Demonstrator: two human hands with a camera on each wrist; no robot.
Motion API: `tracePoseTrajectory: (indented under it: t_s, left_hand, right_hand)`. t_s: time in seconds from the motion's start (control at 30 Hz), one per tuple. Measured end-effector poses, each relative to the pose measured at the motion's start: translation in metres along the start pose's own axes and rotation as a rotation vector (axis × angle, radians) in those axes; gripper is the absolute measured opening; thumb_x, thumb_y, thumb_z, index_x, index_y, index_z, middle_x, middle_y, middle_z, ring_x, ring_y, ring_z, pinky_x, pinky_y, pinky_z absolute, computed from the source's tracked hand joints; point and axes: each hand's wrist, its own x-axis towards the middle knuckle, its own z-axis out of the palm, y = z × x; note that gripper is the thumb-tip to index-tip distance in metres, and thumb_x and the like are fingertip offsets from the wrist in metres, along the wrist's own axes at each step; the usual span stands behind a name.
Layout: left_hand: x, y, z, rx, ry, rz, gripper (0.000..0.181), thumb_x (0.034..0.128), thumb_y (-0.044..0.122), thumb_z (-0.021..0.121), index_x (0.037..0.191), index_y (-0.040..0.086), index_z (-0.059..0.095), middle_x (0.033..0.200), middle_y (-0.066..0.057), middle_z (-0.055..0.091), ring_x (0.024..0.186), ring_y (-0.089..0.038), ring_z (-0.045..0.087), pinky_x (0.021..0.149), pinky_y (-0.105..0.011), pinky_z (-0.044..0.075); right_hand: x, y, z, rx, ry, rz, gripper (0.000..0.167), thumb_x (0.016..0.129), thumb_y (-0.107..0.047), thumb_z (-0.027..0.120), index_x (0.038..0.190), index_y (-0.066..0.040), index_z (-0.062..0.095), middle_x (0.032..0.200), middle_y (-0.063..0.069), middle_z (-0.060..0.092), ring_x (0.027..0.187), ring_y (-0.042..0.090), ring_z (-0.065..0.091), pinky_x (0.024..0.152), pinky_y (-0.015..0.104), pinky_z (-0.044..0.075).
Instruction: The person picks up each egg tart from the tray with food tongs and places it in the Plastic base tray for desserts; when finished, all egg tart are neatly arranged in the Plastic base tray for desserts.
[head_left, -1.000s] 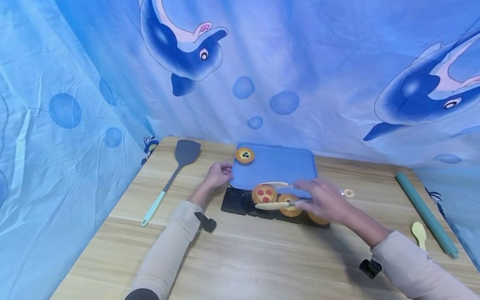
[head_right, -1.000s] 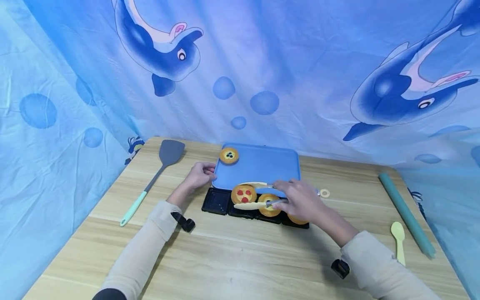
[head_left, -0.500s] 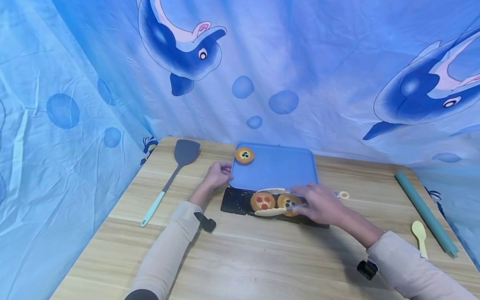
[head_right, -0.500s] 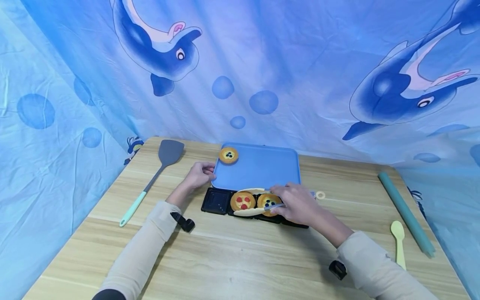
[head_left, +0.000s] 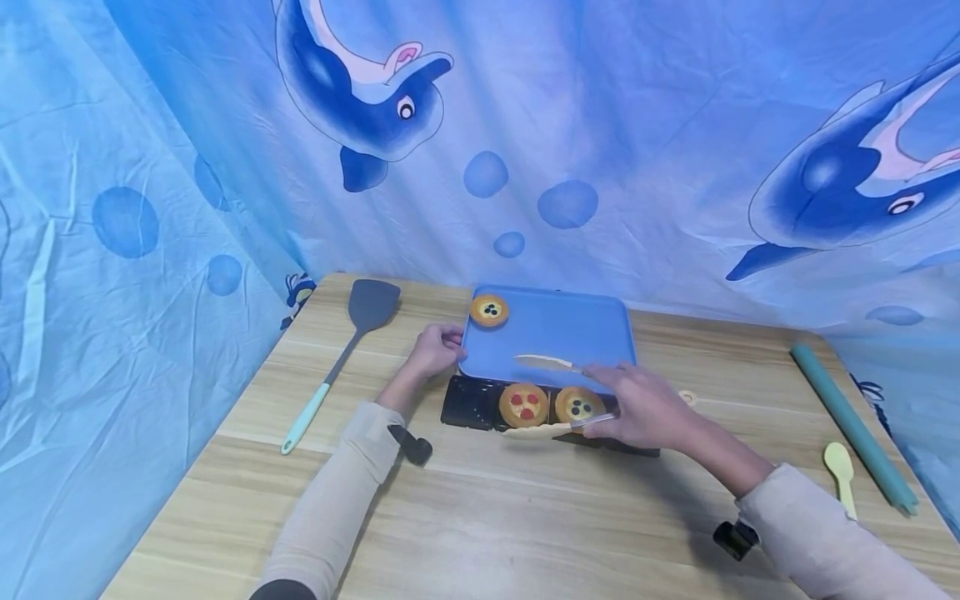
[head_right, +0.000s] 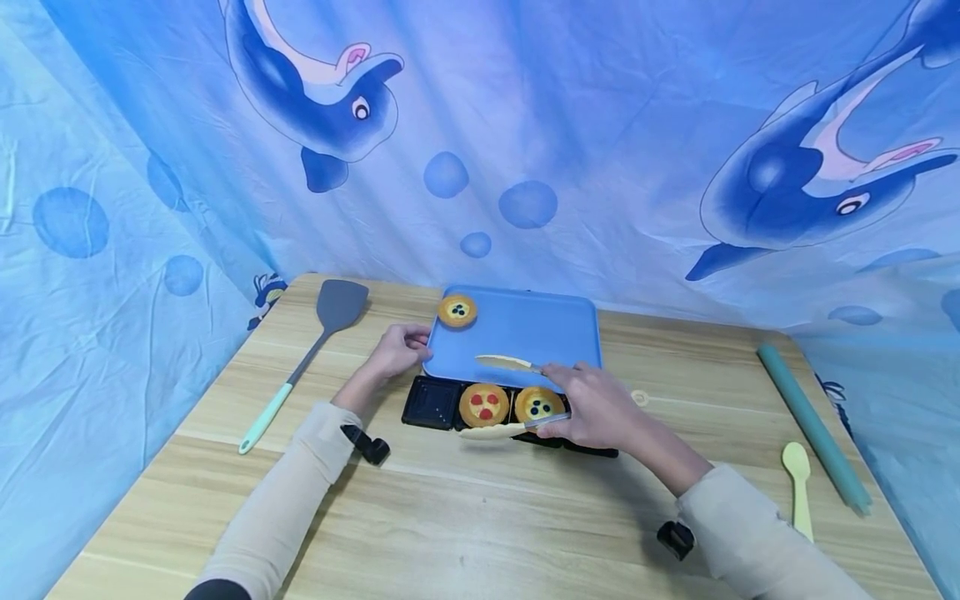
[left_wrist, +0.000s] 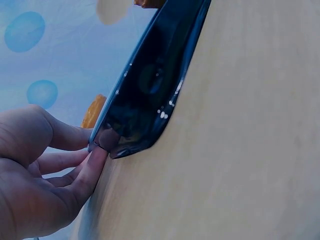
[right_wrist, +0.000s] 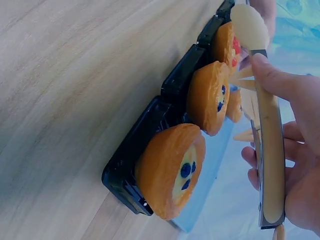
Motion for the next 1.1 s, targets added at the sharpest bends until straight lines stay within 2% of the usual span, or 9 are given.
tracePoseTrajectory:
  t_s: [0.1,0.33,0.53,0.67,0.83,1.1]
  left_hand:
    - [-0.001,0.001,0.0,0.005,-0.001,-0.002,0.046,0.0808,-0.007,0.068,0.126,-0.01,0.059,0.106,-0.021,0.065,0.099,-0.033,0.063,0.089,-0.038,0.054]
    - [-0.002,0.001,-0.001,0.013,0.004,-0.008,0.046,0.0812,-0.007,0.067,0.126,-0.01,0.059,0.107,-0.021,0.065,0.1,-0.033,0.063,0.09,-0.039,0.054]
    - [-0.001,0.001,0.0,0.001,0.001,-0.012,0.047,0.0807,-0.007,0.068,0.127,-0.009,0.059,0.109,-0.02,0.065,0.1,-0.032,0.063,0.089,-0.038,0.055]
    - [-0.001,0.001,0.001,-0.003,0.01,-0.007,0.047,0.0803,-0.008,0.068,0.126,-0.009,0.06,0.108,-0.021,0.065,0.099,-0.032,0.063,0.088,-0.038,0.055]
    - [-0.001,0.0,0.002,-0.008,0.017,-0.005,0.048,0.0797,-0.009,0.067,0.127,-0.009,0.06,0.106,-0.02,0.065,0.098,-0.031,0.063,0.088,-0.038,0.055]
    - [-0.002,0.0,0.004,-0.026,0.024,-0.007,0.048,0.0793,-0.01,0.067,0.126,-0.01,0.059,0.107,-0.021,0.064,0.097,-0.031,0.063,0.088,-0.037,0.055]
  right_hand:
    - [-0.001,-0.001,-0.002,0.011,0.011,0.008,0.09,0.072,-0.049,0.085,0.143,-0.005,0.052,0.139,0.015,0.056,0.12,0.041,0.056,0.092,0.057,0.051]
    - [-0.004,0.0,-0.004,0.014,0.054,-0.034,0.09,0.073,-0.051,0.084,0.142,-0.003,0.052,0.139,0.017,0.056,0.118,0.038,0.058,0.093,0.055,0.052]
    - [0.005,0.001,-0.017,0.106,0.002,0.04,0.088,0.078,-0.053,0.08,0.143,-0.003,0.051,0.14,0.015,0.055,0.121,0.036,0.057,0.093,0.054,0.052]
    - [0.021,0.007,-0.027,0.144,0.012,0.044,0.088,0.08,-0.049,0.079,0.145,0.0,0.046,0.138,0.017,0.057,0.117,0.038,0.059,0.091,0.055,0.053]
    - [0.048,0.017,-0.03,0.113,0.043,0.036,0.087,0.08,-0.048,0.08,0.144,0.002,0.047,0.133,0.019,0.06,0.114,0.039,0.061,0.09,0.057,0.052]
    - [0.096,0.028,-0.01,0.093,0.026,0.119,0.091,0.079,-0.054,0.078,0.145,0.0,0.047,0.14,0.019,0.054,0.122,0.037,0.056,0.099,0.055,0.048]
